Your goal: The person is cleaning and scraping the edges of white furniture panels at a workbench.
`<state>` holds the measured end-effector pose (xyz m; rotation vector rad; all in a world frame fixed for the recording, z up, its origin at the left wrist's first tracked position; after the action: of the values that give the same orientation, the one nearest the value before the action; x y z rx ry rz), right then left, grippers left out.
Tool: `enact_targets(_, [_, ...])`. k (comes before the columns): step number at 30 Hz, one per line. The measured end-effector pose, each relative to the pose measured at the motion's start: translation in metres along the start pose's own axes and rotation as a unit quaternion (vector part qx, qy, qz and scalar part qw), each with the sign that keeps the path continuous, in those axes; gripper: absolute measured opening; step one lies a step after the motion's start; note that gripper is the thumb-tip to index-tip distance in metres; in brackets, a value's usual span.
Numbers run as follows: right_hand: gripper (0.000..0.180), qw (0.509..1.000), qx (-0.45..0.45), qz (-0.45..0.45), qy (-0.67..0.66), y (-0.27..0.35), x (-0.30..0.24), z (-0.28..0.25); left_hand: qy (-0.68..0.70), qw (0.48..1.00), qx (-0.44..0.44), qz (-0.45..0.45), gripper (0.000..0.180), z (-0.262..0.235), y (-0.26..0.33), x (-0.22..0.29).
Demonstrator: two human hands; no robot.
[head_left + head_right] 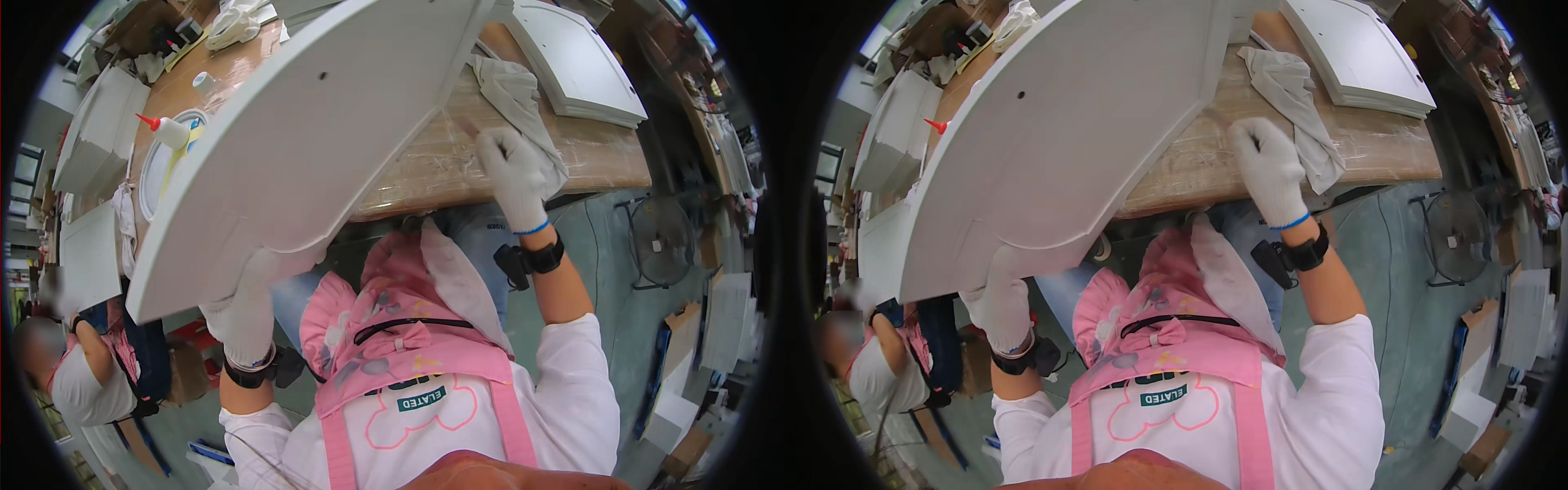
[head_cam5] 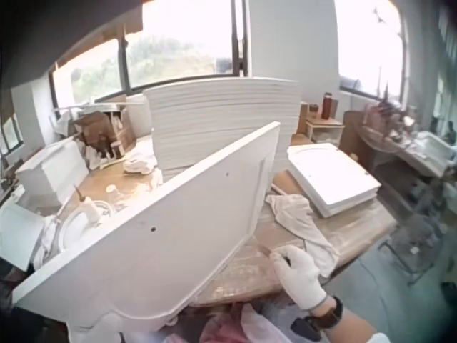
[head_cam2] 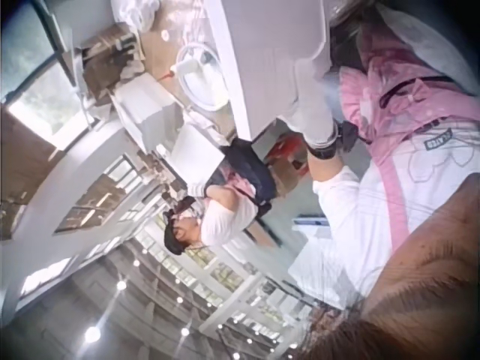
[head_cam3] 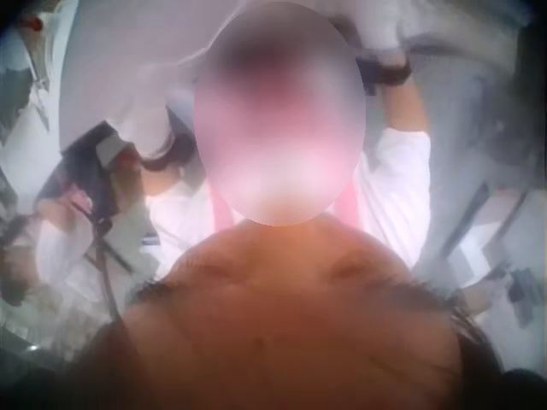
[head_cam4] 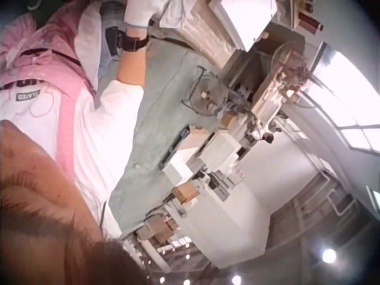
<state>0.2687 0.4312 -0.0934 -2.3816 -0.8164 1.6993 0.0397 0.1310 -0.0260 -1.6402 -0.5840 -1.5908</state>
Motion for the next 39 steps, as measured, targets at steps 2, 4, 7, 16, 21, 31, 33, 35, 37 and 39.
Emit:
enact_targets(2, [0.018, 0.996, -0.005, -0.063, 0.066, 0.017, 0.005, 0.015, -0.080, 0.997, 0.007, -0.021, 0.029, 0.020, 0.003, 0.012])
enact_targets(4, [0.016, 0.984, -0.015, -0.124, 0.127, 0.024, -0.001, 0.031, -0.164, 0.985, 0.016, -0.043, 0.029, 0.028, 0.004, 0.016])
enact_targets(7, [0.013, 0.978, -0.042, -0.093, 0.181, 0.025, -0.004, 0.054, -0.144, 0.989, 0.008, 0.015, 0.034, 0.030, 0.001, 0.010])
enact_targets(16, [0.008, 0.920, -0.081, -0.159, 0.350, -0.002, 0.000, 0.081, -0.098, 0.988, 0.111, -0.035, 0.027, 0.023, -0.020, 0.006])
enact_targets(21, [0.023, 0.904, -0.172, -0.131, 0.368, -0.007, -0.013, 0.081, -0.122, 0.989, 0.083, -0.018, 0.025, 0.021, -0.017, 0.005])
enact_targets(31, [0.039, 0.923, -0.209, -0.116, 0.301, -0.009, -0.019, 0.080, -0.045, 0.996, 0.080, 0.016, 0.036, 0.014, -0.027, -0.007])
enact_targets(33, [0.039, 0.924, -0.204, -0.119, 0.299, -0.012, -0.016, 0.081, -0.033, 0.998, 0.060, 0.018, 0.038, 0.014, -0.027, -0.007])
enact_targets(35, [0.039, 0.926, -0.199, -0.122, 0.297, -0.012, -0.019, 0.082, -0.024, 0.998, 0.058, 0.013, 0.038, 0.009, -0.024, -0.011])
enact_targets(37, [0.040, 0.904, -0.262, -0.120, 0.317, -0.008, -0.028, 0.085, -0.015, 0.998, 0.059, 0.009, 0.037, 0.009, -0.022, -0.012])
enact_targets(39, [0.039, 0.906, -0.269, -0.133, 0.298, -0.007, -0.030, 0.084, 0.012, 0.996, 0.086, 0.013, 0.035, 0.015, -0.024, -0.008])
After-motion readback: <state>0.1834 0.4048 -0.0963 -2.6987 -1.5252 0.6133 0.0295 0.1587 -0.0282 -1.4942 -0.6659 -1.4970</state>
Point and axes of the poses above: each hand's wrist, its own y-axis away from the middle knuckle, its own z-axis out of the palm, x = y × z, the point moved 2 cm from there along -y, towards the middle knuckle, and after that the axes turned 7 degrees about -z, right-handed, at the moved point
